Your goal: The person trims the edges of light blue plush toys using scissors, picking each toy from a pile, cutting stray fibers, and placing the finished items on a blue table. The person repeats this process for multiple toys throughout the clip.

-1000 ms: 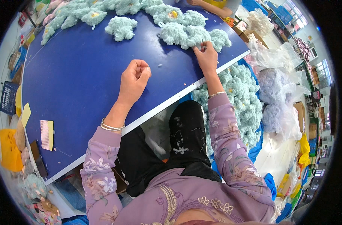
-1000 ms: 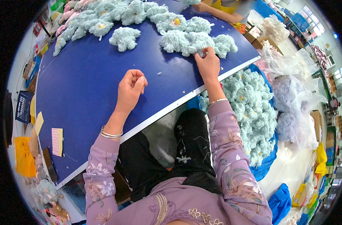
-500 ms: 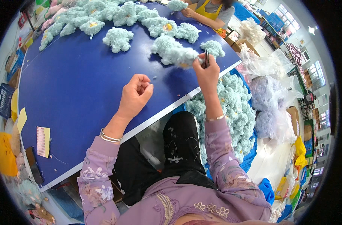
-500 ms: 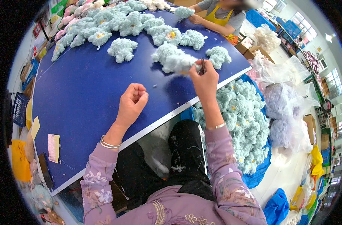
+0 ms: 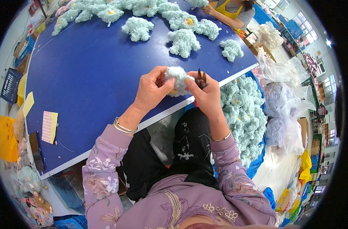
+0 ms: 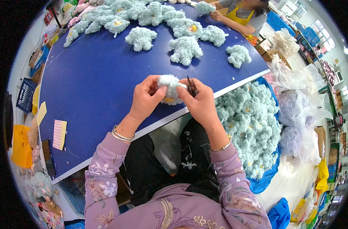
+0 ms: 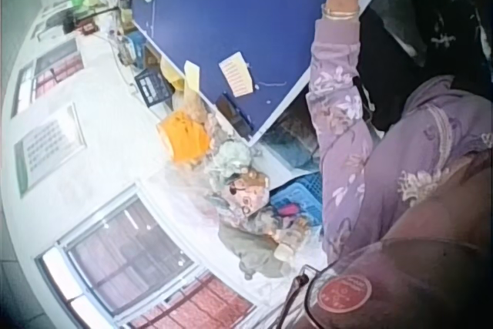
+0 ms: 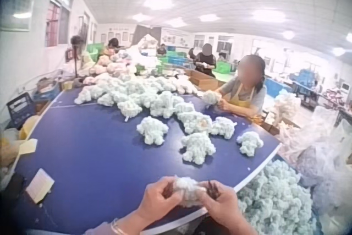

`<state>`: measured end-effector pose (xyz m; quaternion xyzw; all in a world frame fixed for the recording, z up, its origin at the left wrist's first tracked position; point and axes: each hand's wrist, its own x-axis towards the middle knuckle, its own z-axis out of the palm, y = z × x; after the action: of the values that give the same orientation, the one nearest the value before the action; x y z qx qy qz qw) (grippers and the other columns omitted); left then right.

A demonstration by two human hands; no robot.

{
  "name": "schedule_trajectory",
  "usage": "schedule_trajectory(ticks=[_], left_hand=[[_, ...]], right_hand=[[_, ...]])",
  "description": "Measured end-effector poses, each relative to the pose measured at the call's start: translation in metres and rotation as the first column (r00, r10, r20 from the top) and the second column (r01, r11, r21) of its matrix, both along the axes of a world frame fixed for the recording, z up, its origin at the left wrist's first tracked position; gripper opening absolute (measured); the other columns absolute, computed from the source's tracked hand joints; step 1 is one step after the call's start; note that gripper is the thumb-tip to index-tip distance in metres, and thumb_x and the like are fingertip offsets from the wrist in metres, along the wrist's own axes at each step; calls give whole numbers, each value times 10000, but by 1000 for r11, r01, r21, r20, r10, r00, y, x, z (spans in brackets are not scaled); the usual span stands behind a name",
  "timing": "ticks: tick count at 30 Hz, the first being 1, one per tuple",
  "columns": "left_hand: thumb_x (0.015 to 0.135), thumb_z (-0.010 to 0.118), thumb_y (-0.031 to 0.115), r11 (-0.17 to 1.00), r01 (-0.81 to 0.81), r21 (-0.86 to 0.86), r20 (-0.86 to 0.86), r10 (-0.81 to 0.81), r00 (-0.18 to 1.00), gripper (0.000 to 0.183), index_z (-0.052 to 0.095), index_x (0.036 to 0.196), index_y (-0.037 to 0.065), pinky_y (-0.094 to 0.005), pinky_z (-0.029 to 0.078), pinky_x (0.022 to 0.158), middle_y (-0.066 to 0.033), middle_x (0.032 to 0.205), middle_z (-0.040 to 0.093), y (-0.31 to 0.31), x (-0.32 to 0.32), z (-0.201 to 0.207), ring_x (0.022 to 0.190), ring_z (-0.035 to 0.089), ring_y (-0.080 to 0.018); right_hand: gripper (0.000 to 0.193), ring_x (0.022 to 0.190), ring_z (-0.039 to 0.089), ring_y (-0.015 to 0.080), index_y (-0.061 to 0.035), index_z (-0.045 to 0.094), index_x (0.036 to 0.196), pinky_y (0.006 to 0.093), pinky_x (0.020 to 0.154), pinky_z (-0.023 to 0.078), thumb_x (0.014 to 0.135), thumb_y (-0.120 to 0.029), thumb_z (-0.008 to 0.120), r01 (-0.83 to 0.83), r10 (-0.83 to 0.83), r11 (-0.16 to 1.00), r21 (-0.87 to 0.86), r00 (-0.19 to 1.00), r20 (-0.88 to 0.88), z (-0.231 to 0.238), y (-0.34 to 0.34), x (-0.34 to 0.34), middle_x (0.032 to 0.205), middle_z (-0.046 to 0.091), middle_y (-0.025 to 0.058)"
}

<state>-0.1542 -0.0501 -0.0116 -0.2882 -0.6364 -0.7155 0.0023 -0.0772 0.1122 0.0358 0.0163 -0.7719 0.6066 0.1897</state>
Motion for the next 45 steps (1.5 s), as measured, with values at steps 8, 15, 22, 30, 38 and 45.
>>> schedule_trajectory(ticks=[8, 15, 22, 30, 38, 45], left_hand=[[839, 660, 45, 998, -64, -20, -80, 62, 995, 161, 572, 970, 13, -193, 427, 544, 22, 772, 561, -7, 10, 15, 624, 496, -22], [834, 702, 85, 963, -230, -142, -384, 160, 909, 135, 595, 899, 32, -229, 436, 508, -6, 716, 601, -7, 7, 23, 588, 529, -45], [901, 609, 87, 812, -583, 26, -180, 578, 796, 175, 613, 1062, 20, -213, 463, 659, 4, 817, 626, -30, -40, 18, 748, 570, -74], [894, 624, 107, 981, -47, -188, -84, 31, 996, 265, 623, 1144, 23, -186, 409, 614, 38, 837, 580, -25, -10, 35, 682, 467, -16], [868, 585, 44, 982, 168, -83, 136, -156, 978, 128, 610, 987, 6, -180, 443, 619, 35, 822, 592, -23, -6, 29, 695, 519, -10], [890, 561, 55, 992, 122, 1, 170, -121, 978, 92, 607, 960, 17, -172, 435, 628, 38, 823, 596, -20, -11, 22, 701, 518, -5]], right_hand=[[258, 472, 419, 36, 41, 648, 993, 199, 414, 303, 884, -192, 673, 39, 67, 922, -386, 964, 257, 14, 2, 1, 696, 606, 41], [240, 455, 363, 27, 20, 620, 1004, 191, 401, 263, 891, -187, 663, 71, 129, 836, -544, 938, 321, 13, 1, 0, 695, 579, 40], [190, 447, 322, 19, -36, 580, 944, 189, 396, 240, 896, -204, 655, 64, 194, 757, -650, 929, 316, 3, 13, 3, 675, 551, 26], [213, 462, 387, 21, -23, 619, 928, 186, 408, 287, 879, -224, 671, 72, 130, 878, -473, 915, 381, 7, -3, 5, 677, 575, 25], [219, 490, 456, 36, 14, 642, 964, 195, 442, 345, 875, -186, 637, 24, 79, 939, -342, 956, 283, 10, -17, 8, 673, 608, 30], [182, 481, 415, 33, 7, 638, 955, 198, 428, 306, 928, -162, 575, 42, 53, 858, -512, 984, 170, 4, -6, 4, 698, 599, 29]])
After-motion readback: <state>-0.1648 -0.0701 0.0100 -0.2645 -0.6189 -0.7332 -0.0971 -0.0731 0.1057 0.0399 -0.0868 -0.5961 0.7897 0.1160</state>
